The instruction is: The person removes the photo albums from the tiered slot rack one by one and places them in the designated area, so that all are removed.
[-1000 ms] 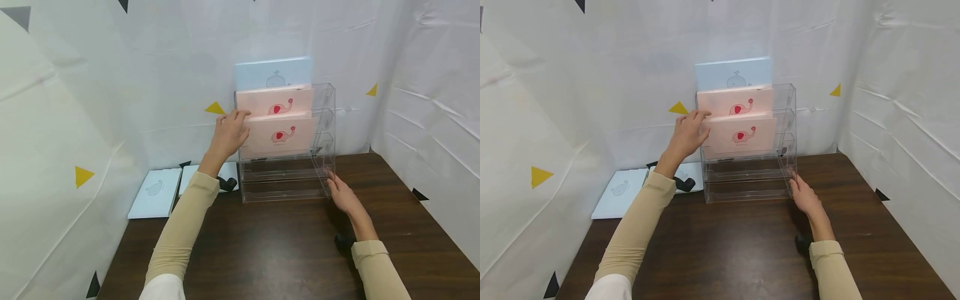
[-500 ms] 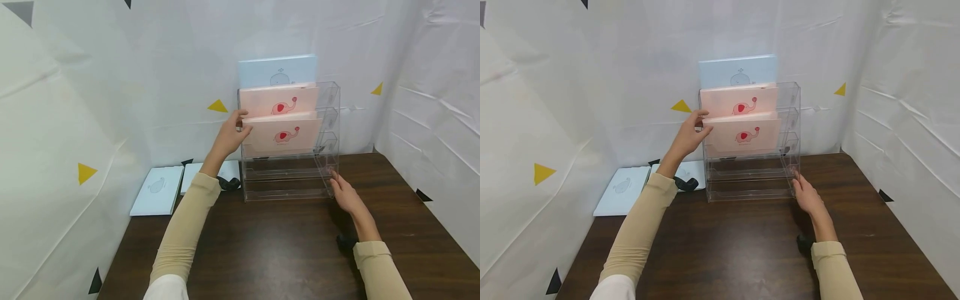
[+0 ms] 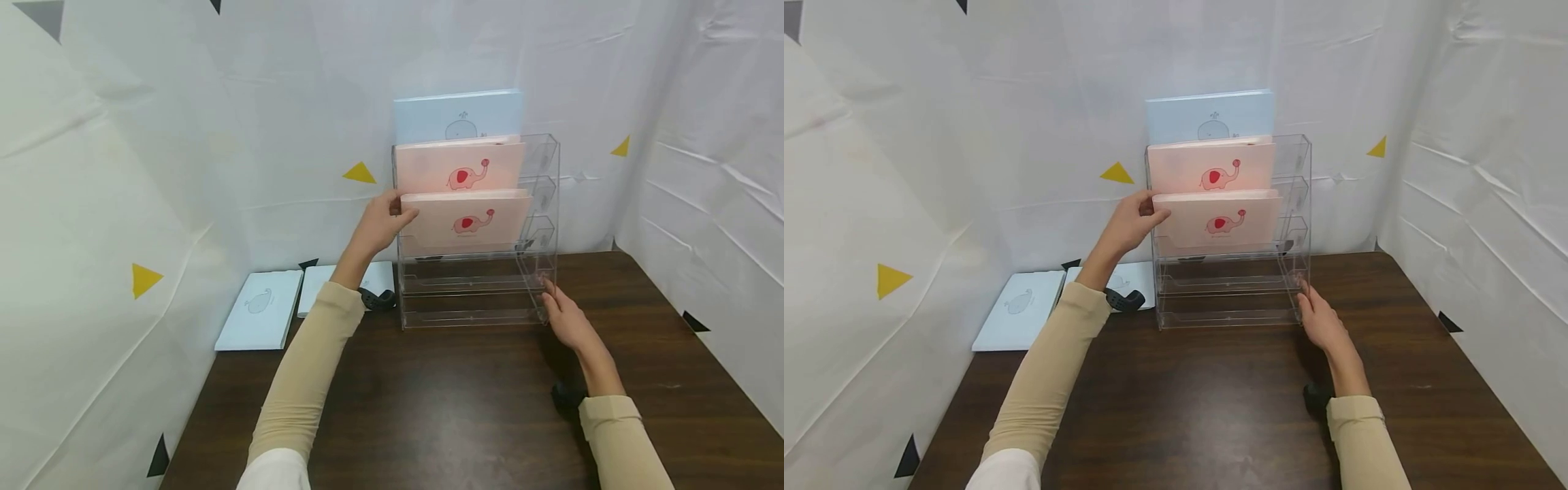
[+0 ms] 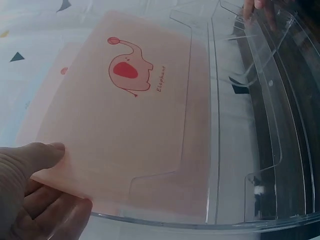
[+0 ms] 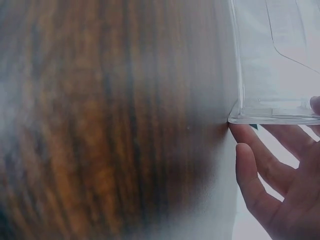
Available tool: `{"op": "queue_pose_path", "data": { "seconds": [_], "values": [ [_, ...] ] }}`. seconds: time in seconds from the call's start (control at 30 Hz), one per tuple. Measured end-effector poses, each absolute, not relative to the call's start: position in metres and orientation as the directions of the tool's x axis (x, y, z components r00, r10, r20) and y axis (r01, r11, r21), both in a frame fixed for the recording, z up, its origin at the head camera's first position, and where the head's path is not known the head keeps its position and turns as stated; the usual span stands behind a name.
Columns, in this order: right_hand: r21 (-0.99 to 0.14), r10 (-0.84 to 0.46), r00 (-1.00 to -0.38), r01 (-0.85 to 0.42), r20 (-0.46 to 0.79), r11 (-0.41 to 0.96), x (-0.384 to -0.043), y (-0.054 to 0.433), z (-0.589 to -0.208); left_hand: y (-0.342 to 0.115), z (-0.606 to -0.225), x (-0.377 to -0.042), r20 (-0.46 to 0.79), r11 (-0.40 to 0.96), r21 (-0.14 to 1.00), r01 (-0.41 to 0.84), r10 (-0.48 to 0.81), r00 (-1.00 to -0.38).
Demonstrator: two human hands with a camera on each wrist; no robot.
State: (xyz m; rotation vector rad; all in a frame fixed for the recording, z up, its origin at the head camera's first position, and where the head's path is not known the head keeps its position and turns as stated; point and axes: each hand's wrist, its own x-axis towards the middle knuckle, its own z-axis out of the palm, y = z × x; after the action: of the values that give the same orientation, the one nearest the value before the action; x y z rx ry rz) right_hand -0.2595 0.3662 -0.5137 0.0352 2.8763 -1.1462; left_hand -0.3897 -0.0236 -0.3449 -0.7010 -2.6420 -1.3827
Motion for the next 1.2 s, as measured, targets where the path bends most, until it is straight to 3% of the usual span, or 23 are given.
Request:
{"op": "queue_pose_path", "data": {
  "seconds": [0.37,0.73,1.2],
  "values": [
    [-0.684,0.009,-0.999,0.042,-0.051,0.728,-0.26,0.367,-0.516,-0.02,-0.343,-0.39,0.265,0.497,0.731,0.467,0.425,-0.866],
    [-0.693,0.0,-1.0,0.019,-0.028,0.72,-0.26,0.367,-0.516,-0.013,-0.34,-0.386,0.418,0.398,0.732,0.553,0.379,-0.826],
    [-0.69,-0.027,-0.999,0.005,-0.035,0.723,-0.262,0.362,-0.515,-0.032,-0.327,-0.376,0.523,0.118,0.817,0.564,0.259,-0.812]
  ]
}}
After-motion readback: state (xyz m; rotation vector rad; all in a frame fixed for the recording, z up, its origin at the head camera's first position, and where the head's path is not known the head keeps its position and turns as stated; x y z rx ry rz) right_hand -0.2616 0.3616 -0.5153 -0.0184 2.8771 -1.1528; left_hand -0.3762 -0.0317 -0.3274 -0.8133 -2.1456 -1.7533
